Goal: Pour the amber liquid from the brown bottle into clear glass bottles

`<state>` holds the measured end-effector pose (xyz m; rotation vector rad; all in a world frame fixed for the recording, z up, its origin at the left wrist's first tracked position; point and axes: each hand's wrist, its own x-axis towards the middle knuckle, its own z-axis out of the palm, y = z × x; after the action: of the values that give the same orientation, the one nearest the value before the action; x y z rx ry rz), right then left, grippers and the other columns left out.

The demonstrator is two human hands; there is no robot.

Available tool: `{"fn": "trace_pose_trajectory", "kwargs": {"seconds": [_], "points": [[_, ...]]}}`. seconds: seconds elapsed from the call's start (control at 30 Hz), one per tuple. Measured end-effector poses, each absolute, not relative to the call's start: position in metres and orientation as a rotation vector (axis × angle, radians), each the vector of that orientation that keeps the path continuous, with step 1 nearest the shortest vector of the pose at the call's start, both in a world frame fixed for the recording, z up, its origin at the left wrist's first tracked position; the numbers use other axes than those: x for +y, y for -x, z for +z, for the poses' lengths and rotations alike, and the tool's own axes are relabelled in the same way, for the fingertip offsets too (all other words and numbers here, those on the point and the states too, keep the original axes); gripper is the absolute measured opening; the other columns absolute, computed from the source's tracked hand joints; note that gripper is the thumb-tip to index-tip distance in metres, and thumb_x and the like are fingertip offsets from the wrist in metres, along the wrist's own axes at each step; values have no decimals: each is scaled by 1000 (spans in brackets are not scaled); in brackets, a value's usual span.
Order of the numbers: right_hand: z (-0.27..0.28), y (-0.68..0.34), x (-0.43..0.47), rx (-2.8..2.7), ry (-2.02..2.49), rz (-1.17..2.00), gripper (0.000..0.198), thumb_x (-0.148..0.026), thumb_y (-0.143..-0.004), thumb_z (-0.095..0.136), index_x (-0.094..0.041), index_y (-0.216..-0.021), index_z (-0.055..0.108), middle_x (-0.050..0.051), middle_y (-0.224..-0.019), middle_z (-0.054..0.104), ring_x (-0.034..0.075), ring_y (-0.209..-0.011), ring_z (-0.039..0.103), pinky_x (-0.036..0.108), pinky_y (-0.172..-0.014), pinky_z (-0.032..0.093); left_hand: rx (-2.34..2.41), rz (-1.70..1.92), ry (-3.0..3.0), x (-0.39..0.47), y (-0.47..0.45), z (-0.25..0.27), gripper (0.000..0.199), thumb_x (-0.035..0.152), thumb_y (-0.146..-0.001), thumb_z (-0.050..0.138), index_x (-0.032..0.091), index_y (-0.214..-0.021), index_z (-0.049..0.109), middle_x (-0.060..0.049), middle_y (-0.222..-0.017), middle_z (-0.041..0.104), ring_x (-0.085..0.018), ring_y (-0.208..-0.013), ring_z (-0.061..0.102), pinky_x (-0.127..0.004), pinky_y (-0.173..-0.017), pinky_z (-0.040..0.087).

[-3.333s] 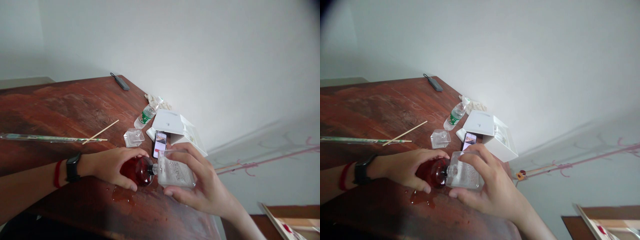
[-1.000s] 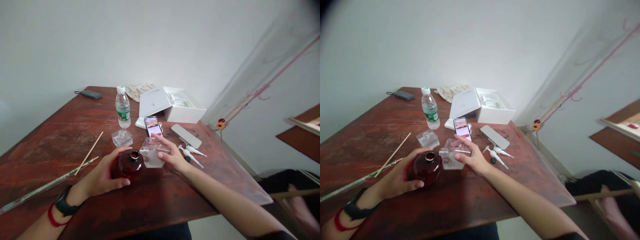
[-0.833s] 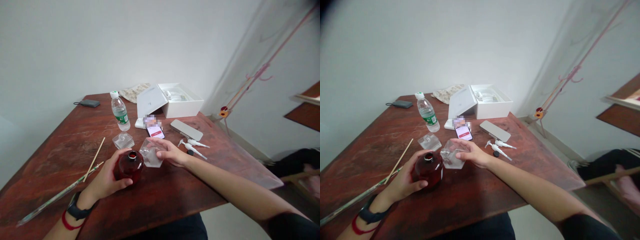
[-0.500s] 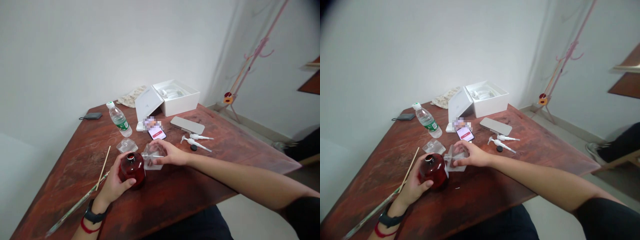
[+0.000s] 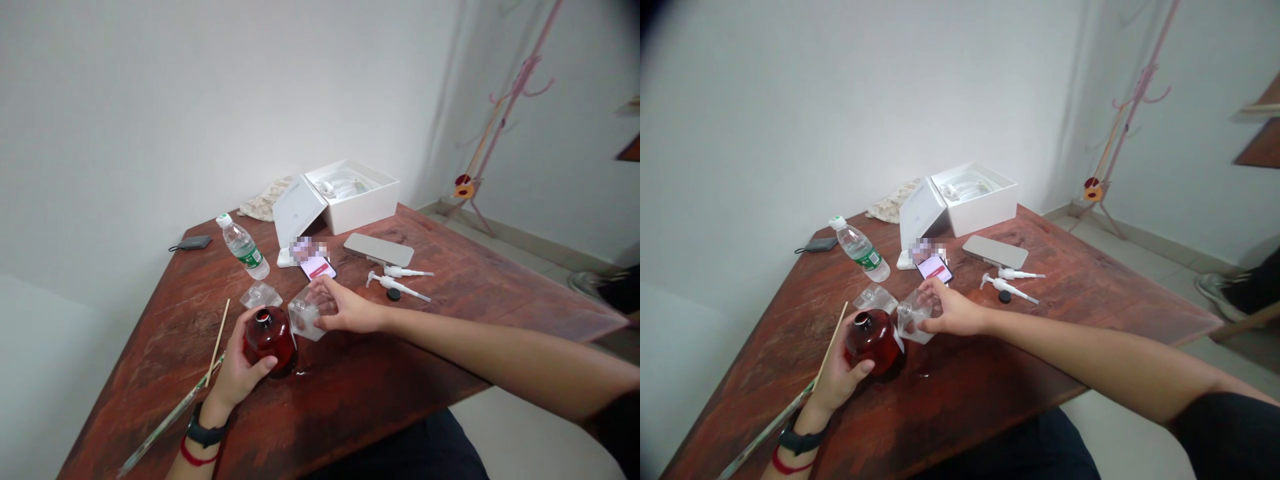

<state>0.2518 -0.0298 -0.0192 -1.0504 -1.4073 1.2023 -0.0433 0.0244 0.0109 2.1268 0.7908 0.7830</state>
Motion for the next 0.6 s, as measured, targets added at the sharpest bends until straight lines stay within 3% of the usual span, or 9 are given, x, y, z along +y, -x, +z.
{"fn": "trace_pose_trajectory", "kwargs": {"seconds": [0.13,0.2,0.33,0.6], "points": [[-18,-255,-30,-1465,1060,1144,95,-33,-75,93,-23,-155,43,7,-123,68,23,-110,70,46,-103,56,790,792,-2133,26,44,10,92,82,-89,74,21,-152,48,-20,-150,63,-43,-141,62,-59,-122,48],[-16,-257,-31,-1559,1070,1076,95,-33,-77,93,-23,-159,45,7,-124,69,25,-115,70,47,-109,53,800,802,-2126,26,44,10,93,82,-88,73,20,-152,48,-20,-150,63,-43,-141,62,-60,-123,47],[-8,-257,-35,-1690,1127,974,80,-32,-77,93,-22,-147,56,9,-127,71,28,-119,70,47,-109,53,823,804,-2124,27,44,10,94,84,-87,73,20,-153,49,-20,-149,64,-44,-141,62,-61,-122,47],[7,-254,-43,-1755,1232,962,70,-29,-70,93,-24,-127,52,6,-117,75,23,-95,73,34,-82,58,830,830,-2157,26,43,14,91,81,-88,73,20,-151,50,-20,-149,64,-42,-140,63,-57,-122,48]]}}
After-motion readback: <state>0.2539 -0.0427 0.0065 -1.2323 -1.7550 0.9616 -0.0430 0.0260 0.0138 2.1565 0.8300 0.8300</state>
